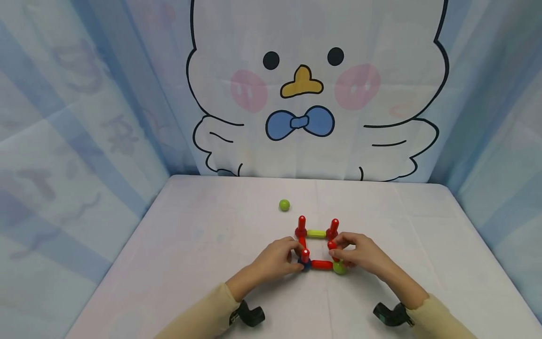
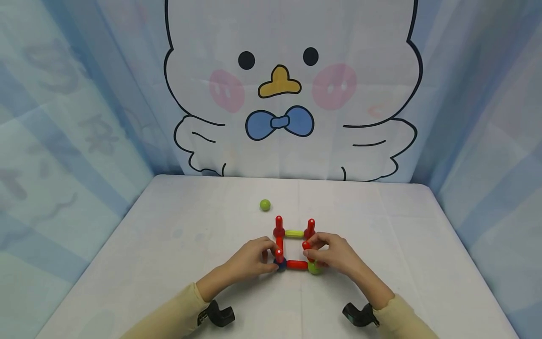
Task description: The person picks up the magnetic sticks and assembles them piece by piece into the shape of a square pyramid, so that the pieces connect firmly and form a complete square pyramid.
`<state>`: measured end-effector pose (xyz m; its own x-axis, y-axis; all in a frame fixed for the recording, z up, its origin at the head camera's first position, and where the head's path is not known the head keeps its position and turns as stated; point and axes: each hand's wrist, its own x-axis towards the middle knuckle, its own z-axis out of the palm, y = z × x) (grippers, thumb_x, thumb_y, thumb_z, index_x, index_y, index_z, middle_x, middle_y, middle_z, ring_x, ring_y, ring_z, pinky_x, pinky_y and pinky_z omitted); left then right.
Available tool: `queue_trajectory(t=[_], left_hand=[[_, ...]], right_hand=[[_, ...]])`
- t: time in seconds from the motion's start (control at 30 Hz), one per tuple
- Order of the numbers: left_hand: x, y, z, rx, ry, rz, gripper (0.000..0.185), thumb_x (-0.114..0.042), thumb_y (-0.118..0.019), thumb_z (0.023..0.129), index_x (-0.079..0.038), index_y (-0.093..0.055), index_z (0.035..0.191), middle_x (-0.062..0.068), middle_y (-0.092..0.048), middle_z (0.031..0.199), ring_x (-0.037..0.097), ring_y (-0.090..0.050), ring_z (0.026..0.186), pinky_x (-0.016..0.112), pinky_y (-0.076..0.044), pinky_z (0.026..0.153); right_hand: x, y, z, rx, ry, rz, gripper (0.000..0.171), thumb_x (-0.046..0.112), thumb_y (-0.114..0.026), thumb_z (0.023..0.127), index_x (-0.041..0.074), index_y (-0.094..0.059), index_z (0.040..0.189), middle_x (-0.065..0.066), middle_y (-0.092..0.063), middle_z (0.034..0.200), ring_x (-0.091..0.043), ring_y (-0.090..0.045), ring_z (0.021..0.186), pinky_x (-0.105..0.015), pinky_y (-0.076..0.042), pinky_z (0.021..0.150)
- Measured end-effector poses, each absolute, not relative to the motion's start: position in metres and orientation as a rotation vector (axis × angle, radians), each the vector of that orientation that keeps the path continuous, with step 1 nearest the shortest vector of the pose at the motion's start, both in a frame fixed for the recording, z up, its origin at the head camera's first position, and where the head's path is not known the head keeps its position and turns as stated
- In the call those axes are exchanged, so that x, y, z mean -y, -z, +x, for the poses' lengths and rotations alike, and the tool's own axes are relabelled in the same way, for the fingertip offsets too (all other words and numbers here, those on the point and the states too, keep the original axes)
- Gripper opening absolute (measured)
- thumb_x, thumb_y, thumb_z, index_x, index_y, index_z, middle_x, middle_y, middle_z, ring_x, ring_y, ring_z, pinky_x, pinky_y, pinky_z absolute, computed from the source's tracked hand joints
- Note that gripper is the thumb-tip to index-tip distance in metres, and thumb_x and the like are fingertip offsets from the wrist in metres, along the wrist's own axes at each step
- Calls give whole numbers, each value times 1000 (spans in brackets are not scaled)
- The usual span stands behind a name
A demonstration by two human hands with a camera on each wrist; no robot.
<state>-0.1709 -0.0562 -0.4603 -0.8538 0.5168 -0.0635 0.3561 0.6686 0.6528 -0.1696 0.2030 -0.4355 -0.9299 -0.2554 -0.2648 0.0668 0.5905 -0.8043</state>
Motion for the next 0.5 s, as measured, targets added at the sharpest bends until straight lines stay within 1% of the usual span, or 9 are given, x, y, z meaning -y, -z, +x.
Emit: queue_trajectory(t=[0.23, 0.4, 0.5], left_hand=[[57, 461, -171, -2652, -961, 738, 26, -16, -84, 87, -15, -71, 110, -5, -61, 95, 8, -54, 77, 17, -46, 67], [58, 460, -172, -2646, -967, 766, 26, -17, -84, 86, -14, -71, 108, -4, -62, 95, 6, -52, 75, 17, -46, 67], [58, 460, -173, -2619, -989, 734, 28, -20, -85, 86, -16, -70, 109, -7, -63, 97, 5, -52, 75, 18, -47, 67]], right_hand=[[-197, 438, -171, -2495, 1256, -138, 23, 21, -78, 92, 7, -69, 109, -7, -63, 96, -19, -61, 64, -30, -56, 62], [-196, 440, -172, -2505, 1253, -123, 24, 22, -78, 92, 7, -69, 109, -7, -62, 95, -19, -59, 64, -29, -55, 61], [-196, 440, -172, -2504, 1248, -117, 25, 22, -78, 92, 7, -69, 110, -7, -62, 95, -19, -59, 64, -29, -55, 61]])
